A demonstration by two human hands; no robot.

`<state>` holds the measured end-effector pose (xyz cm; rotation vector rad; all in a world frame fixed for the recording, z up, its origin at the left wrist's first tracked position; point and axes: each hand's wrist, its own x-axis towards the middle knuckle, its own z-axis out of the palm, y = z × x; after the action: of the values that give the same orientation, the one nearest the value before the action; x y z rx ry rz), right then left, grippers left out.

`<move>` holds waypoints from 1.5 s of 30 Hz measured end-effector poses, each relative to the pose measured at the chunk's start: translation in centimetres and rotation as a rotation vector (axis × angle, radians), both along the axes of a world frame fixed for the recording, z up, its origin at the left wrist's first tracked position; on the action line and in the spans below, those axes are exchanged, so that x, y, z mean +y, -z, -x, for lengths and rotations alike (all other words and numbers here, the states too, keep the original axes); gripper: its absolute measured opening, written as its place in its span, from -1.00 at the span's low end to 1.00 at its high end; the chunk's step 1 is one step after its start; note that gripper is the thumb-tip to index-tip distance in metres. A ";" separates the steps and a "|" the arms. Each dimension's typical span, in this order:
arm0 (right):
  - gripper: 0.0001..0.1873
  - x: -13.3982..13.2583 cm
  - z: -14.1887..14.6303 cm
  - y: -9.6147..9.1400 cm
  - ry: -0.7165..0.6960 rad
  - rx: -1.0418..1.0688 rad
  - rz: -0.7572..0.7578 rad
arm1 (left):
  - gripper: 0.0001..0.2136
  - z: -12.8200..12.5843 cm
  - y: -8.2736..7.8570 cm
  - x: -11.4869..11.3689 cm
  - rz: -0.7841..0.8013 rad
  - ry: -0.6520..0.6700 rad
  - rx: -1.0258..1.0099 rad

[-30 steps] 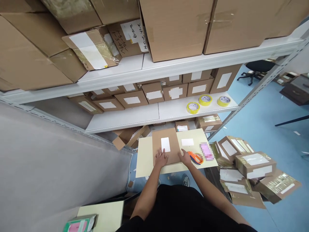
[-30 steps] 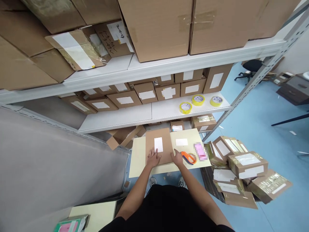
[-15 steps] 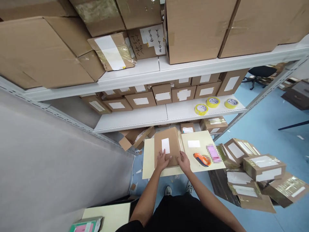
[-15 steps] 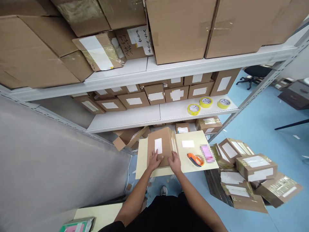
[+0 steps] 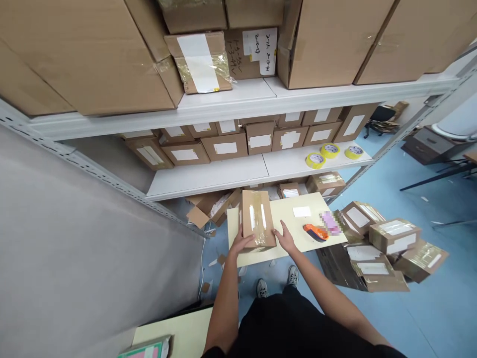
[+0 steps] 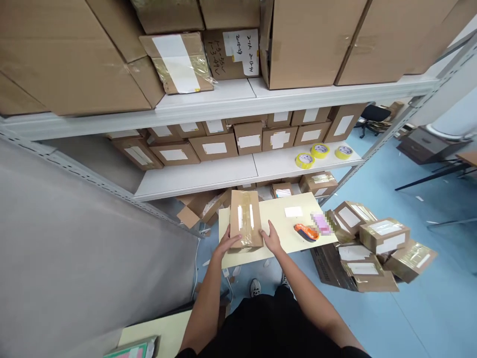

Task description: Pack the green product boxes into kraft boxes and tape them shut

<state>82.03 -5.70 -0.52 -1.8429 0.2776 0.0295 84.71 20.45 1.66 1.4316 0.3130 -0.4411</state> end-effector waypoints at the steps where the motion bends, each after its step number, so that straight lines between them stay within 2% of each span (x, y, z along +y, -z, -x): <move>1: -0.06 0.4 0.0 0.3 -0.007 0.064 -0.071 | 0.04 0.2 -0.1 0.0 0.026 -0.004 -0.016; 4: -0.05 2.0 0.6 0.3 -0.132 0.049 -0.312 | -0.01 0.5 -0.3 -0.1 0.091 -0.028 -0.028; 6: -0.04 2.6 0.9 -0.5 -0.148 -0.029 -0.437 | -0.07 0.5 -0.3 -0.5 0.087 -0.037 -0.013; 8: -0.07 2.3 1.0 -1.6 -0.115 -0.063 -0.500 | -0.15 0.5 -0.3 -1.2 0.094 0.004 -0.033; 12: -0.09 -0.5 2.0 -3.9 -0.019 -0.111 -0.516 | -0.20 0.9 -1.3 -3.8 0.130 0.090 -0.122; 18: -0.08 -4.6 5.2 -6.4 0.176 -0.164 -0.472 | -0.13 0.5 -5.0 -8.8 0.162 0.242 -0.176; 23: -0.05 -8.1 8.9 -8.4 0.382 -0.202 -0.441 | -0.10 -0.6 -7.1 -14.1 0.182 0.444 -0.184; 28: -0.05 -13.3 13.6 -10.5 0.556 -0.257 -0.364 | -0.04 0.4 -8.8 -21.9 0.237 0.629 -0.208; 34: -0.03 -21.4 20.1 -12.0 0.776 -0.321 -0.303 | -0.06 3.6 -10.4 -33.4 0.315 0.867 -0.229; 41: -0.04 -31.7 30.0 -12.7 1.011 -0.386 -0.258 | -0.02 10.5 -11.3 -49.3 0.348 1.103 -0.250; 45: -0.02 -38.7 35.6 -11.5 1.161 -0.395 -0.216 | -0.03 15.4 -10.8 -59.1 0.359 1.215 -0.216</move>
<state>46.40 -44.40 11.03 -1.2128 0.9691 -1.0428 69.31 -38.66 12.43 1.1618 -0.8387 -1.2280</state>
